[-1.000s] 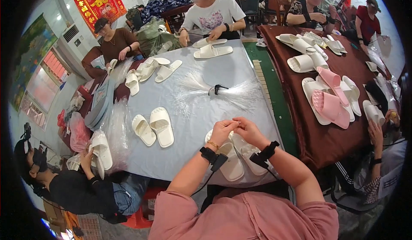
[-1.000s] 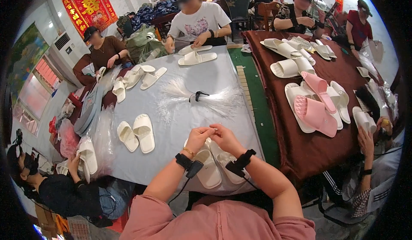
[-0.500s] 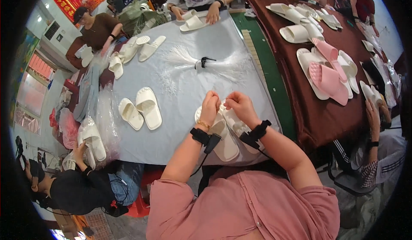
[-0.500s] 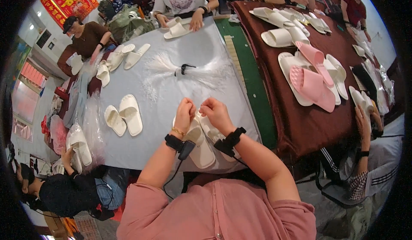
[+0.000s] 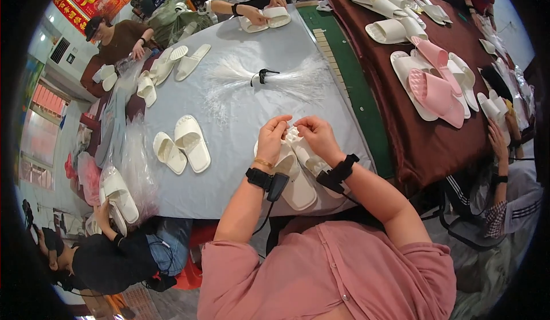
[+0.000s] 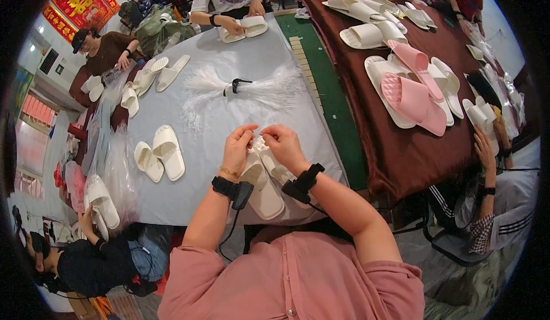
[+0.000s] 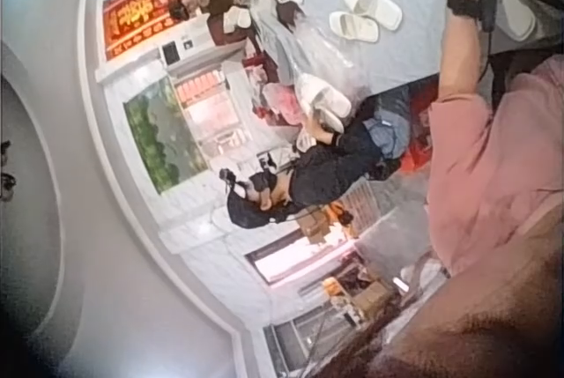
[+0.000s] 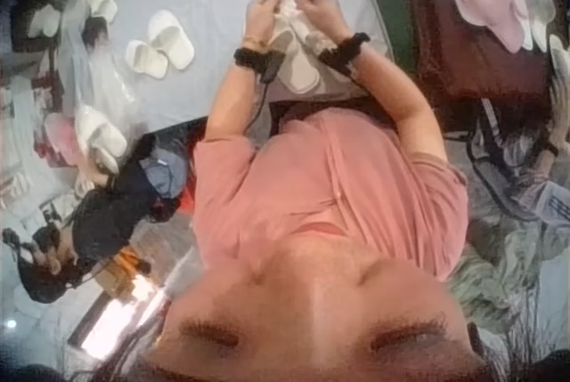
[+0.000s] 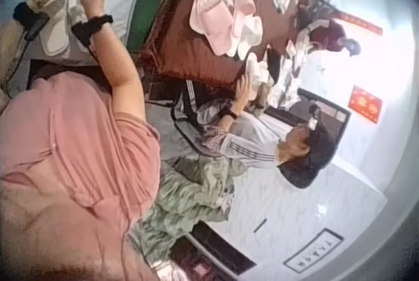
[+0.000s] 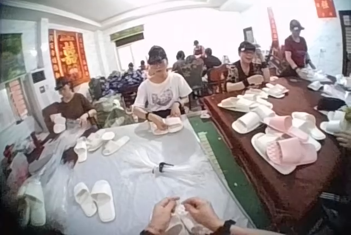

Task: Assembling plastic straps into shoe soles at a factory workstation.

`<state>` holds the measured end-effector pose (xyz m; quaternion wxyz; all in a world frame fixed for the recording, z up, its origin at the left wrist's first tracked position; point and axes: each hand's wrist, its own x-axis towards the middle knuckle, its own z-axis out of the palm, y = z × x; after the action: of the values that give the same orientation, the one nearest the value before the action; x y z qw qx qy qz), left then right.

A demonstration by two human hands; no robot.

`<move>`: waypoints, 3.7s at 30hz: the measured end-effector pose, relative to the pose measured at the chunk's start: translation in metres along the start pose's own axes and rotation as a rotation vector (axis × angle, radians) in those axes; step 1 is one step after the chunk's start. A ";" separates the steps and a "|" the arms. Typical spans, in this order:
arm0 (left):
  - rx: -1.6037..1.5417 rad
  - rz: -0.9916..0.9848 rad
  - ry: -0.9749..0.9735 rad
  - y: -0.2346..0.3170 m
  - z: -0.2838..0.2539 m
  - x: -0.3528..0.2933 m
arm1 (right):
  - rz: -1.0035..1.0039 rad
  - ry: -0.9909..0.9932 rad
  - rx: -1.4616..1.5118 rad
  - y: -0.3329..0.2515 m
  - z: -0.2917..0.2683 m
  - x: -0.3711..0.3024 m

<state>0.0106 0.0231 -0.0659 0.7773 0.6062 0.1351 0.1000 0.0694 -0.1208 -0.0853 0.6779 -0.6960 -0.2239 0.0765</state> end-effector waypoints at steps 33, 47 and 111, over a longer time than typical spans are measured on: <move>0.018 0.026 -0.045 -0.006 0.000 0.002 | 0.039 0.012 -0.018 -0.022 0.002 0.000; 0.111 -0.037 -0.071 0.002 0.003 0.001 | 0.034 0.030 -0.060 -0.018 -0.001 0.000; 0.914 0.379 0.452 0.124 -0.175 -0.054 | 0.066 0.552 -0.374 -0.133 -0.306 0.002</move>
<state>-0.0973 0.1966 0.0190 0.3544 0.8597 0.2166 0.2974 0.1684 -0.4006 0.0667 0.5707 -0.8097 -0.0192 -0.1355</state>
